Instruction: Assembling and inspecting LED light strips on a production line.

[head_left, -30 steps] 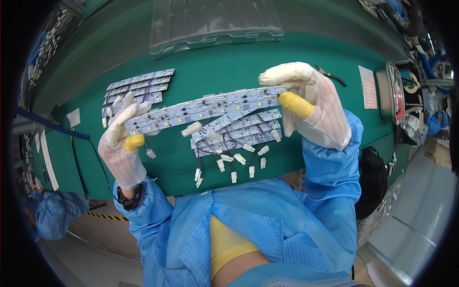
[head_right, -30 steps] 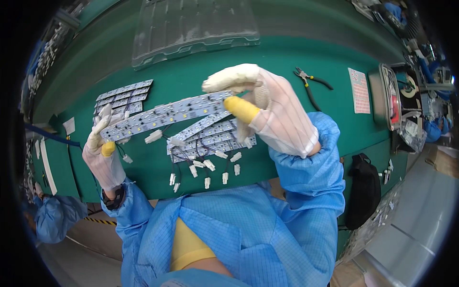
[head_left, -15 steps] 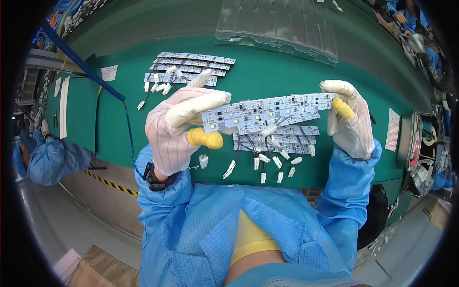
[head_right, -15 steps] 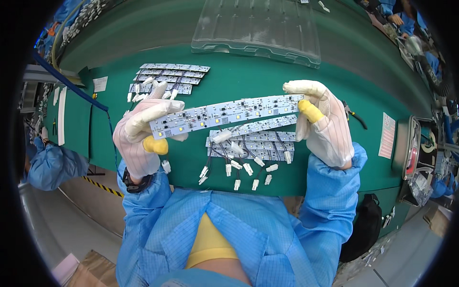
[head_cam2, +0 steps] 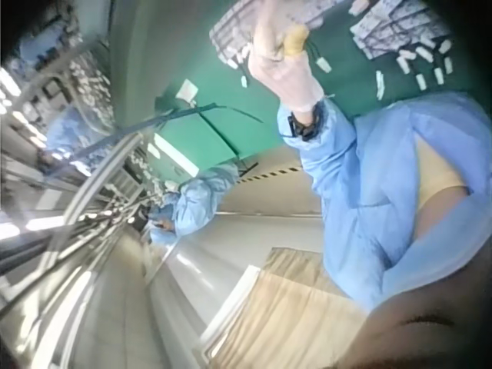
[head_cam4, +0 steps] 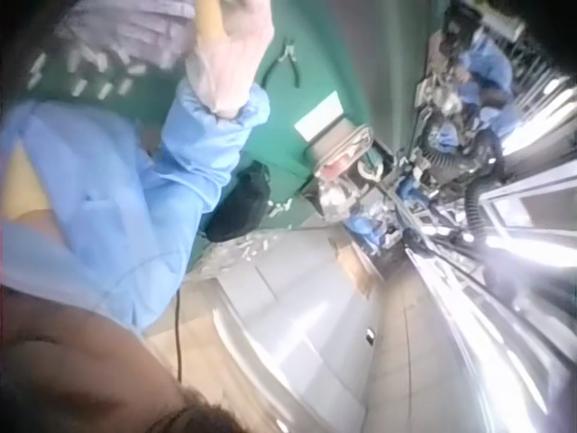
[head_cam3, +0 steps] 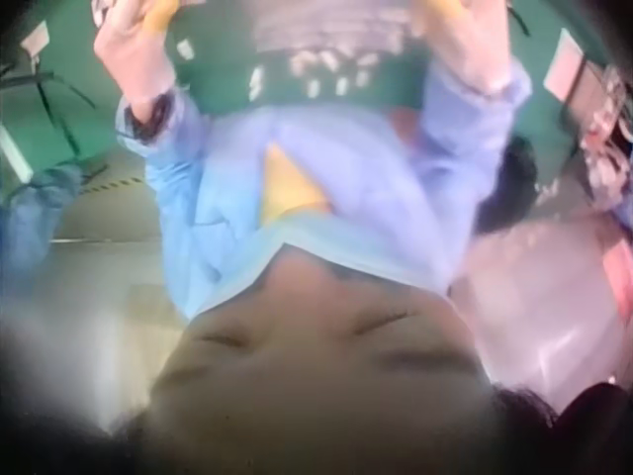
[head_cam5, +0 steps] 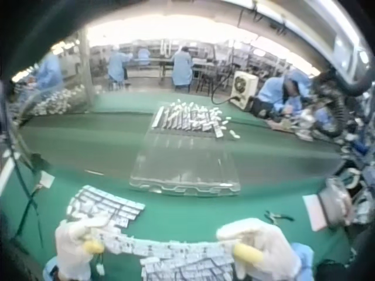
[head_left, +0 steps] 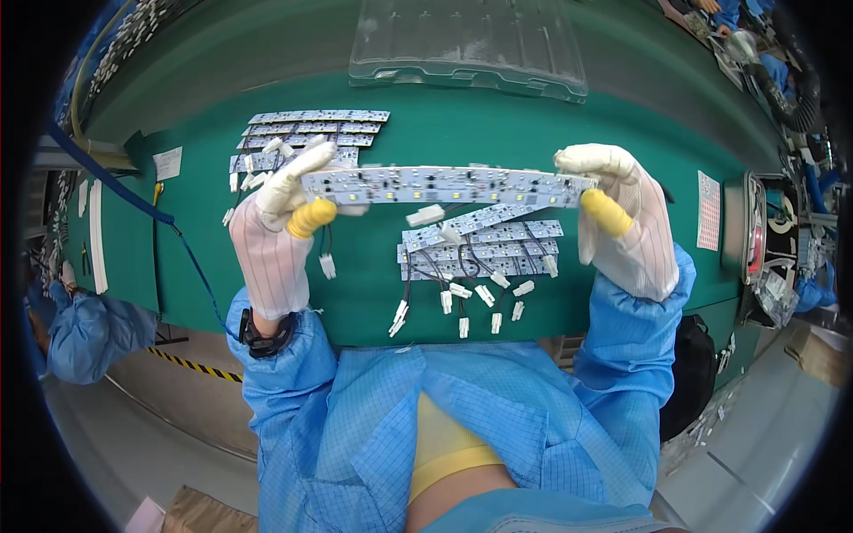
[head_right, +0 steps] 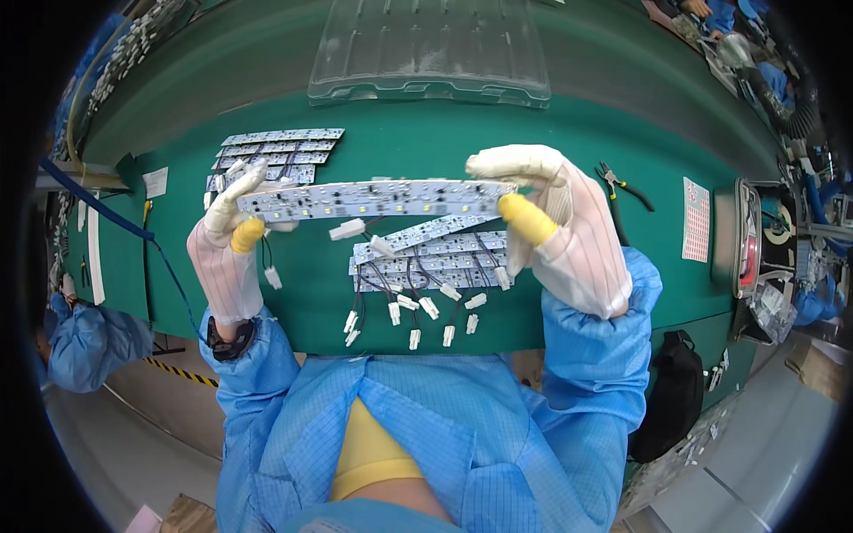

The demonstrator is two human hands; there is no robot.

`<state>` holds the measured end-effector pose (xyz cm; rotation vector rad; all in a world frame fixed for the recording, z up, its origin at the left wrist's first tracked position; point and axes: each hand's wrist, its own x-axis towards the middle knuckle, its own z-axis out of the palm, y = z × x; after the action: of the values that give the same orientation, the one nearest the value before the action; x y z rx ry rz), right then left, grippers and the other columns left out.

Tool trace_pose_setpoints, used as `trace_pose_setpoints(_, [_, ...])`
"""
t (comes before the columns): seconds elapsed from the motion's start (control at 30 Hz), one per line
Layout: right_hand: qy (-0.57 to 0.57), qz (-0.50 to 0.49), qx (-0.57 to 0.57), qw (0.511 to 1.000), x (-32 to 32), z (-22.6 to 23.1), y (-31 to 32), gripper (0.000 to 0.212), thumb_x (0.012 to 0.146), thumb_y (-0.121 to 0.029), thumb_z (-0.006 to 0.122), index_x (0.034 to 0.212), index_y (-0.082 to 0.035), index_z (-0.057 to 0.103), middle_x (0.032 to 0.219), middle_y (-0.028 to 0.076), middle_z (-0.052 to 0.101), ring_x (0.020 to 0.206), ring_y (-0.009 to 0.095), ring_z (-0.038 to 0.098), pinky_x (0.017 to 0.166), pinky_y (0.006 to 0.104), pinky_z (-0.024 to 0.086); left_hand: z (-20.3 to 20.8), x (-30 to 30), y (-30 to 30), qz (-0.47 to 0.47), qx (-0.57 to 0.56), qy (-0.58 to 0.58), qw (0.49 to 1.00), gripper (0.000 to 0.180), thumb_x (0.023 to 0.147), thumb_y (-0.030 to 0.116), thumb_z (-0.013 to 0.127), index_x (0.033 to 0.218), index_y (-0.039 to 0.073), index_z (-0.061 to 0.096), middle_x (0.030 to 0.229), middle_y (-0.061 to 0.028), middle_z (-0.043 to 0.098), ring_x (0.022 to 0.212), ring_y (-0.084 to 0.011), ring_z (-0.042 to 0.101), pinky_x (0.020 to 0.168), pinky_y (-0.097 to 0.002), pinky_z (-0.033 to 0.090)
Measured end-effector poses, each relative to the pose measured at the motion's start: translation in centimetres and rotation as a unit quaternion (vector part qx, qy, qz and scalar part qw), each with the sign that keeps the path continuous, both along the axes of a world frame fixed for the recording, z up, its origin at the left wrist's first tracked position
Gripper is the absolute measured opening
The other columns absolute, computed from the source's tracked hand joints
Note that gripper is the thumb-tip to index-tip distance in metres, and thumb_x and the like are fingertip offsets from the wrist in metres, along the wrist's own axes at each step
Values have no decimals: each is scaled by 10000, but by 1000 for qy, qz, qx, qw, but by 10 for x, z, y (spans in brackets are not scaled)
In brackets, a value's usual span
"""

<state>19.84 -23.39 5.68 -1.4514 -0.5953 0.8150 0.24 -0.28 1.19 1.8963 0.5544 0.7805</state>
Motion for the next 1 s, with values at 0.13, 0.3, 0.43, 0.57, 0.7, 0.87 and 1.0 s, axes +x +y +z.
trace_pose_setpoints(0.13, [6,9,6,1000,9,-7,-2,326,869,-163,573,1121,42,548,893,103,621,485,70,495,467,181,375,15,-5,-8,-94,-139,-54,984,518,812,288,685,1191,-43,562,915,-157,682,816,-169,664,893,-348,487])
trace_pose_setpoints(0.3, [-19,25,-28,999,17,-12,-5,304,911,-226,555,1113,2,572,951,42,576,751,31,461,603,143,326,13,0,2,-135,51,-57,988,376,800,186,667,1095,-42,617,870,-138,685,814,-184,659,1068,-474,344])
trace_pose_setpoints(0.43, [-40,-2,-9,999,13,-16,-4,329,887,-166,574,1131,53,544,839,85,628,437,53,456,450,159,347,17,-2,-11,-114,-77,-78,987,359,822,149,660,1113,-54,602,912,-144,679,835,-199,654,928,-377,456])
trace_pose_setpoints(0.57, [39,41,30,998,3,-6,-4,370,848,-156,623,1150,40,539,978,123,623,488,80,516,436,178,391,9,2,-6,-24,-99,-34,994,412,840,194,680,1174,-31,594,865,-97,681,778,-119,625,709,-217,469])
trace_pose_setpoints(0.7, [40,107,-17,993,-2,11,-4,395,849,-165,638,1168,39,528,1060,158,620,572,99,582,468,200,470,6,6,3,35,39,99,994,394,874,309,638,1154,32,635,810,-22,634,675,-73,497,612,-220,413])
trace_pose_setpoints(0.87, [22,99,24,995,-3,3,-1,458,866,-219,611,1195,73,483,1032,187,638,489,97,574,426,167,443,1,6,5,20,-17,75,997,448,869,332,645,1174,5,608,861,-62,643,778,-107,548,703,-241,448])
trace_pose_setpoints(1.0, [3,42,7,999,13,-13,2,387,912,-238,570,1158,58,531,825,93,635,501,69,536,461,162,414,-5,-5,1,-95,-119,-56,987,566,880,336,630,1259,-60,488,840,-123,684,949,-167,619,954,-341,416])
